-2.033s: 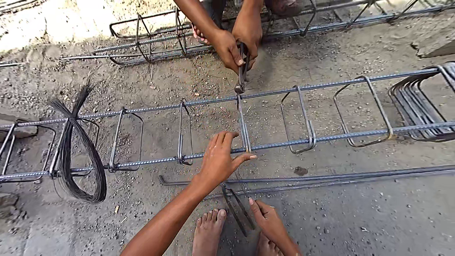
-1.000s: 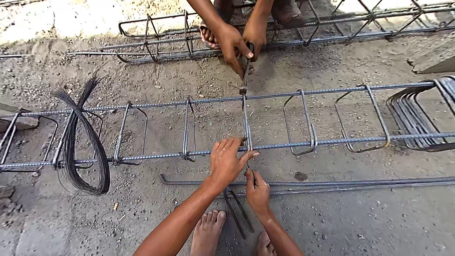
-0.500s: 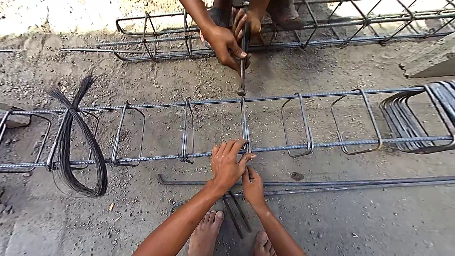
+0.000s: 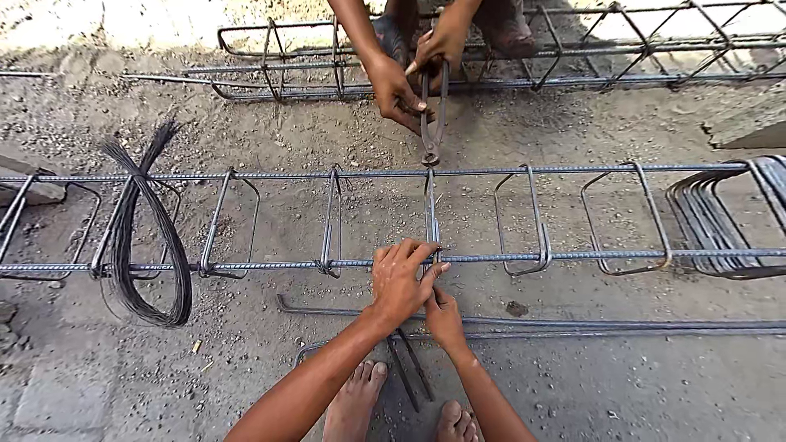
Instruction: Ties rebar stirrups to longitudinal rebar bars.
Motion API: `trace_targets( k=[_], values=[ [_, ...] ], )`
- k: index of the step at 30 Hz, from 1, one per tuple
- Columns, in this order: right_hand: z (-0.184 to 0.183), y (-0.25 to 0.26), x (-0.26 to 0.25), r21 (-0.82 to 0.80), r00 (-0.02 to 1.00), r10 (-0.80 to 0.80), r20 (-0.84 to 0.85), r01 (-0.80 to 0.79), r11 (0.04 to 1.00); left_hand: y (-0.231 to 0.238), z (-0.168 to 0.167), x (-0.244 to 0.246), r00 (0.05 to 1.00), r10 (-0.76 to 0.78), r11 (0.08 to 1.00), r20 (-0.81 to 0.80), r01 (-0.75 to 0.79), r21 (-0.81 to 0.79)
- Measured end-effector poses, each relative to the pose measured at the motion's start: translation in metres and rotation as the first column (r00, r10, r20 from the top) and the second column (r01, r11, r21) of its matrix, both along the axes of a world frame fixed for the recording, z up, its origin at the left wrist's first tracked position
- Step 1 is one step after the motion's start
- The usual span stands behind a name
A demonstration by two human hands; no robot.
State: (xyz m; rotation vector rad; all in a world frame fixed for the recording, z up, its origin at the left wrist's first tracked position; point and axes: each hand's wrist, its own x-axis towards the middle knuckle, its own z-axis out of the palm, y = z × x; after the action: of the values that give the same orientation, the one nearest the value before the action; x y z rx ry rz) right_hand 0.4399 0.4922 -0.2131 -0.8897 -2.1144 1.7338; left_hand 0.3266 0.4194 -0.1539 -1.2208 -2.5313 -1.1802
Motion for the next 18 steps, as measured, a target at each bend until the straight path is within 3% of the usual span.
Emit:
trace_targets(
  k=[7, 18],
  values=[
    [0.000, -0.002, 0.000, -0.015, 0.999, 0.022, 0.033, -0.021, 1.000, 0.000, -0.005, -0.002, 1.000, -0.026, 1.000, -0.013, 0.026, 0.006],
    [0.048, -0.025, 0.036, 0.171, 0.964, 0.106, 0.244, -0.150, 0.974, -0.006, -0.006, 0.006, 0.997, -0.075, 0.997, 0.012, 0.075, -0.009]
  ],
)
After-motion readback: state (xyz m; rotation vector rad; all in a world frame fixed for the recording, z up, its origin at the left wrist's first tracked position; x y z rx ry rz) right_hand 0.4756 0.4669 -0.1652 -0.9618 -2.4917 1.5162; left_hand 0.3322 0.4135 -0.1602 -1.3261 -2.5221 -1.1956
